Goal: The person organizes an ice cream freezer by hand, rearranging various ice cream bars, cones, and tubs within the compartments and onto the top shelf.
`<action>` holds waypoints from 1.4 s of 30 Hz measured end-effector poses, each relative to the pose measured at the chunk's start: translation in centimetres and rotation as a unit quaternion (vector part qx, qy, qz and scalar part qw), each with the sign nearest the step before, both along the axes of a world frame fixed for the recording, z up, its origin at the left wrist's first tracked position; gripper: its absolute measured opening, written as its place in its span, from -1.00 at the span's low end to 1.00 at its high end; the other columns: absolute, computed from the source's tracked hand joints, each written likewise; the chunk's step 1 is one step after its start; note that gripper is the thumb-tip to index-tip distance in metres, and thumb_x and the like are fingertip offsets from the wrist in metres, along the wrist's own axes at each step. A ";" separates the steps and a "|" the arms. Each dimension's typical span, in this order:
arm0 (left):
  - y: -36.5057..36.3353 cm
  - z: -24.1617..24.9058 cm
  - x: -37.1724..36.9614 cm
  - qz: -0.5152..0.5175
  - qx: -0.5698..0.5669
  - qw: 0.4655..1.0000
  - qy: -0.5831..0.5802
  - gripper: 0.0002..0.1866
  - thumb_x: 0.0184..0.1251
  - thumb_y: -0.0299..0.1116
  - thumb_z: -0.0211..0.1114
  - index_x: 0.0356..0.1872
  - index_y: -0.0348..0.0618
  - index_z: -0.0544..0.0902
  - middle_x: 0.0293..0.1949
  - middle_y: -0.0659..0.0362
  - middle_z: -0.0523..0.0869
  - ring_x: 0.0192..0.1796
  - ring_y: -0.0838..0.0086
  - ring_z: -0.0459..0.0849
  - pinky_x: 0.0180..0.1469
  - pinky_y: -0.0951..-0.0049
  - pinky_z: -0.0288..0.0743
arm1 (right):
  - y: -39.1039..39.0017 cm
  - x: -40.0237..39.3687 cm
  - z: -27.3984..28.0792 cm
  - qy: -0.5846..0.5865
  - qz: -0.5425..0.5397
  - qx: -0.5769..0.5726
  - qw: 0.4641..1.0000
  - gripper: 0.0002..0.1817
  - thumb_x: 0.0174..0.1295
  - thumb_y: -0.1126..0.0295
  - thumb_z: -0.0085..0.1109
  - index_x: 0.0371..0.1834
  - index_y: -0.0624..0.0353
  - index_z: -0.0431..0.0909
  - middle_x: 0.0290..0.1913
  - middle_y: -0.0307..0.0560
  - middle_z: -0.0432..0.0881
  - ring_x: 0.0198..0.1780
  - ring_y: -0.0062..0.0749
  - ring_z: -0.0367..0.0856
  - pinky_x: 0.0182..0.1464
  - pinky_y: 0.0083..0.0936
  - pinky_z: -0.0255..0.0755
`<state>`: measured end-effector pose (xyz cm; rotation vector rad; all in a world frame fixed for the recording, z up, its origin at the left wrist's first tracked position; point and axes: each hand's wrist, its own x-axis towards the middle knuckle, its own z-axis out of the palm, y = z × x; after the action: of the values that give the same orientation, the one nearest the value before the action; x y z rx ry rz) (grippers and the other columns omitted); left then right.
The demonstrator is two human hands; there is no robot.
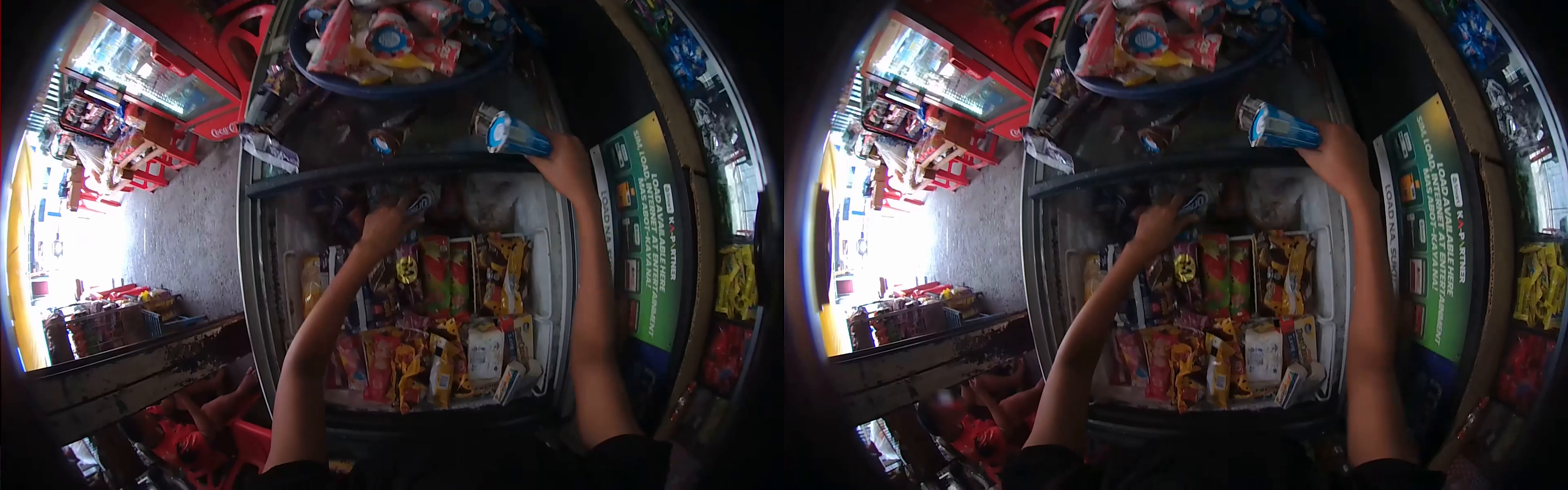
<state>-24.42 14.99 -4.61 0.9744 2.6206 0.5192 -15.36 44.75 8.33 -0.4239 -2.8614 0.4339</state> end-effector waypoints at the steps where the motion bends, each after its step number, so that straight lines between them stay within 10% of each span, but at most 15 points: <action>1: -0.7 -1.1 0.0 -0.031 0.055 0.998 0.019 -0.34 0.19 -0.06 0.28 0.31 0.02 0.30 -0.03 -0.07 0.59 -0.04 -0.03 0.60 -0.05 0.10 0.51 | -0.7 1.7 -0.4 -0.004 -0.002 -0.135 0.991 -0.65 -0.04 0.27 0.34 -0.18 0.20 0.63 -0.40 0.05 0.68 -0.25 -0.15 0.69 -0.15 -0.31 0.52; 6: -3.4 -0.2 0.1 0.068 0.190 0.979 -0.030 -0.59 0.24 -0.26 0.24 0.10 -0.14 0.54 -0.17 -0.07 0.62 -0.01 0.03 0.58 0.01 0.16 0.44 | -4.9 8.4 -5.8 -0.139 -0.123 -0.373 0.909 -0.42 -0.24 0.11 0.50 -0.16 0.25 0.64 -0.36 0.06 0.69 -0.20 -0.31 0.70 -0.17 -0.42 0.52; 11: -3.4 6.6 -0.7 0.206 0.351 0.913 -0.022 -0.85 0.17 -0.50 0.24 -0.23 -0.26 0.64 -0.36 0.04 0.63 -0.25 0.16 0.64 -0.19 0.27 0.47 | -7.0 5.4 -12.4 -0.318 -0.019 -0.331 0.888 -0.44 -0.21 0.14 0.47 -0.14 0.25 0.63 -0.16 0.21 0.66 -0.12 -0.07 0.67 -0.06 -0.28 0.48; 15: -0.5 9.0 -5.2 0.083 0.360 0.897 0.243 -0.91 0.13 -0.55 0.24 -0.32 -0.22 0.63 -0.42 0.08 0.58 -0.31 0.17 0.58 -0.24 0.27 0.44 | -8.0 2.1 -17.7 -0.140 0.010 -0.172 0.975 -0.60 -0.11 0.24 0.42 -0.21 0.24 0.66 -0.27 0.16 0.68 -0.20 -0.09 0.68 -0.08 -0.28 0.48; 17: 1.2 8.8 -6.7 0.030 0.379 0.884 0.272 -0.91 0.12 -0.53 0.25 -0.34 -0.19 0.64 -0.41 0.10 0.57 -0.30 0.18 0.57 -0.23 0.28 0.44 | -9.4 0.5 -12.7 0.066 0.070 -0.233 0.968 -0.71 -0.01 0.38 0.38 -0.22 0.27 0.65 -0.37 -0.03 0.70 -0.31 -0.32 0.68 -0.17 -0.44 0.50; 22: 4.5 7.0 -7.8 0.028 0.349 0.900 0.261 -0.90 0.13 -0.49 0.25 -0.32 -0.17 0.63 -0.42 0.13 0.53 -0.28 0.19 0.57 -0.24 0.27 0.47 | -4.9 -2.8 1.5 0.037 0.037 -0.389 0.920 -0.82 0.15 0.37 0.25 -0.25 0.24 0.62 -0.45 -0.14 0.66 -0.34 -0.62 0.63 -0.23 -0.64 0.48; 24: 4.9 6.9 -7.5 0.038 0.341 0.897 0.281 -0.87 0.13 -0.47 0.26 -0.27 -0.15 0.62 -0.39 0.13 0.53 -0.27 0.19 0.57 -0.24 0.28 0.49 | 1.5 -7.1 0.5 0.197 -0.019 -0.180 0.964 -0.75 0.14 0.36 0.23 -0.15 0.24 0.61 -0.37 0.01 0.68 -0.24 -0.17 0.69 -0.15 -0.44 0.52; 29: 4.7 8.1 -7.3 0.106 0.210 0.945 0.227 -0.53 0.05 -0.20 0.32 0.03 -0.07 0.53 -0.08 0.05 0.51 0.04 0.15 0.49 -0.08 0.18 0.50 | 9.6 -13.8 -6.9 0.119 -0.145 0.216 0.958 -0.55 0.21 0.44 0.07 0.21 0.04 0.39 0.05 0.11 0.54 0.10 0.05 0.51 0.07 -0.24 0.44; 33: 4.7 6.8 -8.8 0.083 0.177 0.960 0.202 -0.40 0.08 -0.04 0.31 0.17 -0.02 0.47 0.04 0.05 0.53 0.15 0.09 0.47 0.09 0.11 0.44 | 7.3 -11.2 -6.8 0.046 -0.160 0.187 0.968 -0.25 0.07 0.46 0.23 0.39 0.01 0.18 0.31 0.13 0.28 0.28 0.03 0.33 0.23 -0.20 0.32; 39: 3.8 7.2 -8.1 0.057 0.306 0.936 0.163 -0.43 0.04 -0.30 0.41 0.14 -0.09 0.47 -0.04 0.09 0.60 0.01 0.17 0.61 0.08 0.26 0.48 | -0.2 0.4 -2.5 0.246 -0.055 -0.312 0.916 -0.31 0.06 0.56 0.24 0.34 0.05 0.31 0.24 -0.01 0.45 0.24 -0.22 0.44 0.24 -0.34 0.35; 42: 1.6 7.8 -5.2 0.100 0.521 0.848 -0.021 -0.45 0.02 -0.50 0.41 0.12 -0.16 0.46 -0.02 0.15 0.58 0.06 0.39 0.58 0.09 0.38 0.47 | -5.8 6.5 -3.4 0.100 -0.015 -0.525 0.845 -0.31 -0.01 0.54 0.32 0.30 0.14 0.36 0.23 -0.13 0.47 0.23 -0.38 0.43 0.26 -0.44 0.33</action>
<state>-29.66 16.62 3.17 0.8750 2.3003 2.1077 -8.90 38.97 4.93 -0.5234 -2.1418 1.8998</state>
